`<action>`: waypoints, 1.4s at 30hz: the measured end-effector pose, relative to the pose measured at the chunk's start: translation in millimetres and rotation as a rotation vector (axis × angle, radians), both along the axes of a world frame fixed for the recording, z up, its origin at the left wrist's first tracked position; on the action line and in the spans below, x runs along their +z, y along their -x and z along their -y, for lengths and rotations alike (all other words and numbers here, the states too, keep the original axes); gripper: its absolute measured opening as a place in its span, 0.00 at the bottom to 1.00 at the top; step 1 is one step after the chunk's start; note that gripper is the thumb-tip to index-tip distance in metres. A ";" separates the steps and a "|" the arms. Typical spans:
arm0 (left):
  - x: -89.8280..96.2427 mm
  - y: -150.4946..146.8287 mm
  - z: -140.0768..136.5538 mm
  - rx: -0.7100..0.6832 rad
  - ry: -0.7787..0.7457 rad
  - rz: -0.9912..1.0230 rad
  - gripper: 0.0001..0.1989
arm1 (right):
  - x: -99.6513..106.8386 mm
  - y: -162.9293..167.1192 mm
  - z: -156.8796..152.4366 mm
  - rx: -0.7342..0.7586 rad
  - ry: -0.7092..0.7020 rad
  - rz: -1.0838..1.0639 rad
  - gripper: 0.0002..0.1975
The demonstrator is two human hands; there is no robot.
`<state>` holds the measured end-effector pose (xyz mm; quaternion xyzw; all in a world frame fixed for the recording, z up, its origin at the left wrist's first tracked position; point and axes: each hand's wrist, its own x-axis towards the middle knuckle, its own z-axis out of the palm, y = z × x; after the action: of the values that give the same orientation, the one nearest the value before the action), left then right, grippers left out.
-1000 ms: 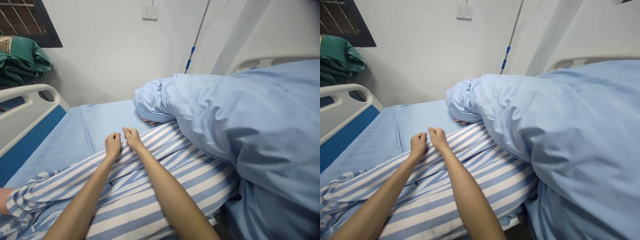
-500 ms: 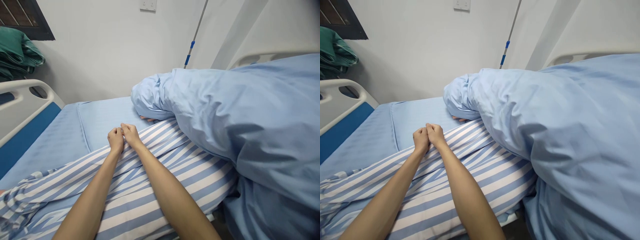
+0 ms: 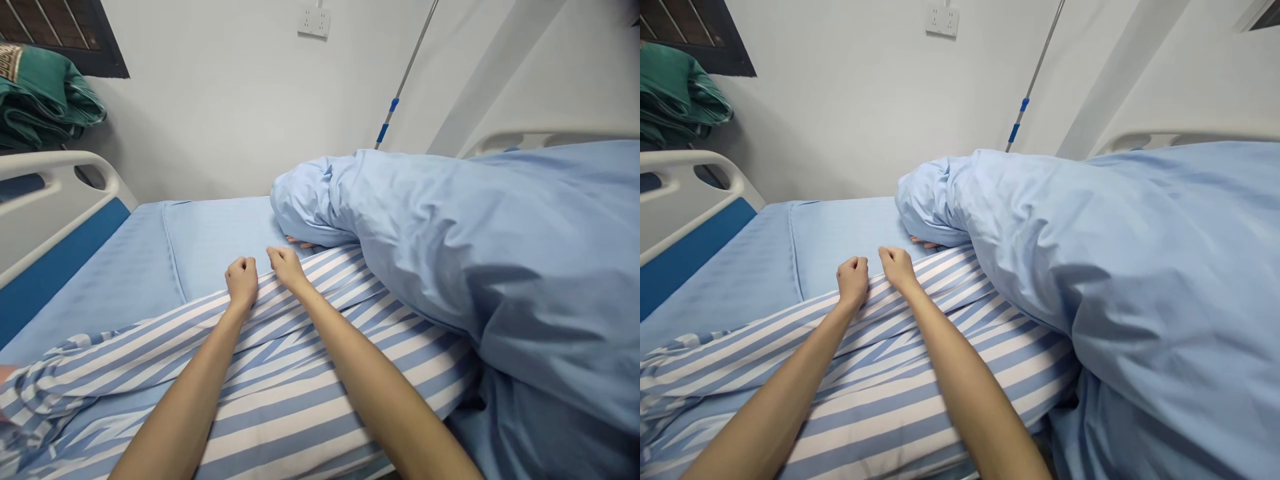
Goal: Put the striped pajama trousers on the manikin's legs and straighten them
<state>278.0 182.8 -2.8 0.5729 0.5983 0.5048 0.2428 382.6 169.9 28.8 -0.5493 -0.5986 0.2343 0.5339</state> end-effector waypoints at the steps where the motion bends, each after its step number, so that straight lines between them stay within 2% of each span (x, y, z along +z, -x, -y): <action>1: -0.3 0.1 -0.1 -0.004 0.001 -0.011 0.15 | -5.3 -1.6 1.2 -0.024 0.003 0.022 0.21; 4: -2.7 1.1 -0.7 -0.014 0.006 -0.040 0.15 | -16.3 -2.8 3.4 -0.067 -0.011 0.092 0.21; 7: -0.4 0.1 -1.2 -0.029 0.036 -0.032 0.14 | -17.1 -2.9 2.9 -0.064 -0.008 0.065 0.21; 10: 17.0 -10.5 -1.9 -0.038 0.034 0.053 0.14 | -15.1 -5.2 0.0 -0.046 -0.002 -0.027 0.21; 13: 42.3 -32.5 -4.1 -0.113 -0.035 0.274 0.13 | -15.6 -8.8 -3.7 -0.008 -0.009 -0.131 0.21; 15: 50.5 -47.7 -5.4 -0.178 -0.069 0.403 0.13 | -16.5 -11.2 -5.5 0.008 -0.011 -0.211 0.21; 17: 45.7 -58.0 -4.4 -0.134 -0.067 0.427 0.14 | -16.5 -13.2 -5.8 0.007 -0.020 -0.273 0.20; 20: 23.3 -62.3 2.6 -0.015 -0.070 0.307 0.16 | -15.3 -14.1 -4.0 -0.018 -0.034 -0.293 0.18; 24: 5.3 -58.3 11.3 -0.026 -0.114 0.175 0.17 | -16.7 -11.5 -2.3 -0.036 -0.049 -0.254 0.18; 27: 6.8 -56.2 11.3 -0.035 -0.086 0.151 0.17 | -18.8 -11.0 -5.1 -0.058 -0.029 -0.225 0.17; 29: 8.8 -55.8 10.4 -0.030 -0.080 0.137 0.17 | -15.3 -14.0 -7.7 -0.042 0.043 -0.168 0.17; 32: 10.0 -56.1 11.0 -0.031 -0.077 0.111 0.17 | 0.7 -24.2 -8.8 -0.010 0.118 0.054 0.18; 34: 9.9 -56.6 12.3 -0.057 -0.073 0.098 0.17 | 12.8 -32.4 -6.6 -0.015 0.081 0.205 0.19; 36: 9.9 -57.1 12.9 -0.083 -0.071 0.095 0.16 | 18.1 -39.5 -3.4 -0.040 0.028 0.255 0.20; 38: 9.9 -57.5 12.5 -0.090 -0.073 0.095 0.16 | 13.1 -44.6 -0.7 -0.072 0.010 0.239 0.20; 42: 8.9 -57.7 10.8 -0.093 -0.068 0.060 0.15 | -11.3 -49.7 0.7 -0.133 -0.032 0.244 0.21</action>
<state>335.7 172.0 6.1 0.5925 0.5461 0.5300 0.2641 432.3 169.3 17.5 -0.6035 -0.6252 0.1202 0.4800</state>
